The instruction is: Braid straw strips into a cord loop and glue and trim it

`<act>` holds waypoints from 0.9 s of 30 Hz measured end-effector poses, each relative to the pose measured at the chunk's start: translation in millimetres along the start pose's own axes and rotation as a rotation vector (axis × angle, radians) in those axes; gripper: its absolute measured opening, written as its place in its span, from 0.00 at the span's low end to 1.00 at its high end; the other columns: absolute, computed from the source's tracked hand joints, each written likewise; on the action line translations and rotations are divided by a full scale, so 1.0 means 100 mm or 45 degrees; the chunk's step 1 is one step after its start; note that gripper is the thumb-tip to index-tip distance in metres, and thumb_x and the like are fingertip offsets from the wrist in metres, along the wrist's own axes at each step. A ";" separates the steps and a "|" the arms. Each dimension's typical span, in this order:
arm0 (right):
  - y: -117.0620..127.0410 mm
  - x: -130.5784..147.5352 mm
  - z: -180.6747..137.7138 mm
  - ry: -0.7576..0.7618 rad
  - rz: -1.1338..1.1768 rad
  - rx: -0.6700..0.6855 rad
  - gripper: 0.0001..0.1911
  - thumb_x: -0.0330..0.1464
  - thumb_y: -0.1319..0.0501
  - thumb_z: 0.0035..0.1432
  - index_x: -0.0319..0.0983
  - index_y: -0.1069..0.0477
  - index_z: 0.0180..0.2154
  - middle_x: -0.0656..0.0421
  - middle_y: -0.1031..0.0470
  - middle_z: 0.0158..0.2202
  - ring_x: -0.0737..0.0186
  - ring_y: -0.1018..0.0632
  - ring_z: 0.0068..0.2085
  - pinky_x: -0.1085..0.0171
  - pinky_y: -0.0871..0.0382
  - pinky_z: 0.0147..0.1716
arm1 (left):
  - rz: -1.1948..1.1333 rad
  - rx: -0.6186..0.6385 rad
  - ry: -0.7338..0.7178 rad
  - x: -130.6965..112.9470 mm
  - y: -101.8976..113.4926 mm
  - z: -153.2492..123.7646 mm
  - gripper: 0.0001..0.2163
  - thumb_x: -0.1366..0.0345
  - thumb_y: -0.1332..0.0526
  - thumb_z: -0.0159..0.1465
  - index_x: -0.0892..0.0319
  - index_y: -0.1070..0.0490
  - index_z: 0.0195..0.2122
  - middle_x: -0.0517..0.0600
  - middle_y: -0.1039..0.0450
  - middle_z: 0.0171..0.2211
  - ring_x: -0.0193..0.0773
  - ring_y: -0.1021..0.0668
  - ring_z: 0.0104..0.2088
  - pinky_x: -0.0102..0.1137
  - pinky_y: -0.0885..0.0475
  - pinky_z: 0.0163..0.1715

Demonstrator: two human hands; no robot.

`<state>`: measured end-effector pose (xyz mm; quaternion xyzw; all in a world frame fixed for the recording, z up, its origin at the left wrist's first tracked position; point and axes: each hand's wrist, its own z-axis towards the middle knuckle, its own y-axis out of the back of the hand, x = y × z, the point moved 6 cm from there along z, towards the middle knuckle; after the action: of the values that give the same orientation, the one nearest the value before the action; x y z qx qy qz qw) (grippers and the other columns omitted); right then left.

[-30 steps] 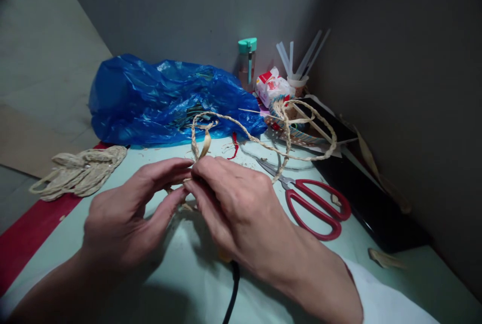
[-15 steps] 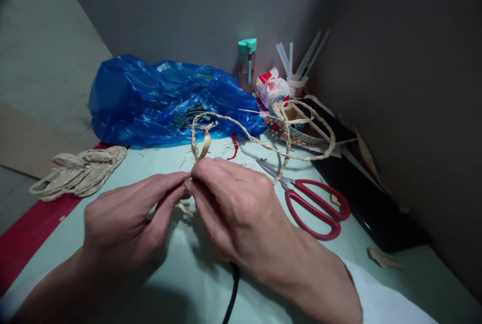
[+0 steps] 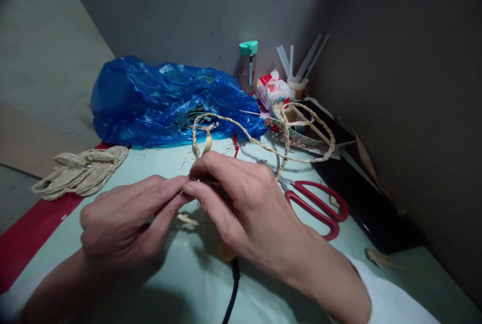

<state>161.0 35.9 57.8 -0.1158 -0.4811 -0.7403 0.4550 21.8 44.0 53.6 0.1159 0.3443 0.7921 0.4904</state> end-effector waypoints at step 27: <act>0.09 -0.22 0.06 -0.264 0.513 -0.061 0.08 0.27 0.31 0.56 0.39 0.27 0.38 0.66 0.23 0.28 0.71 0.21 0.25 0.76 0.27 0.23 | -0.677 0.259 0.551 0.25 -0.08 0.05 0.11 0.69 0.41 0.66 0.54 0.18 0.43 0.47 0.16 0.38 0.37 0.17 0.38 0.27 0.23 0.40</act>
<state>178.5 52.5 52.9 -0.2958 -0.4747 -0.6298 0.5389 17.7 70.2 48.1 -0.1000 0.5353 0.6047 0.5811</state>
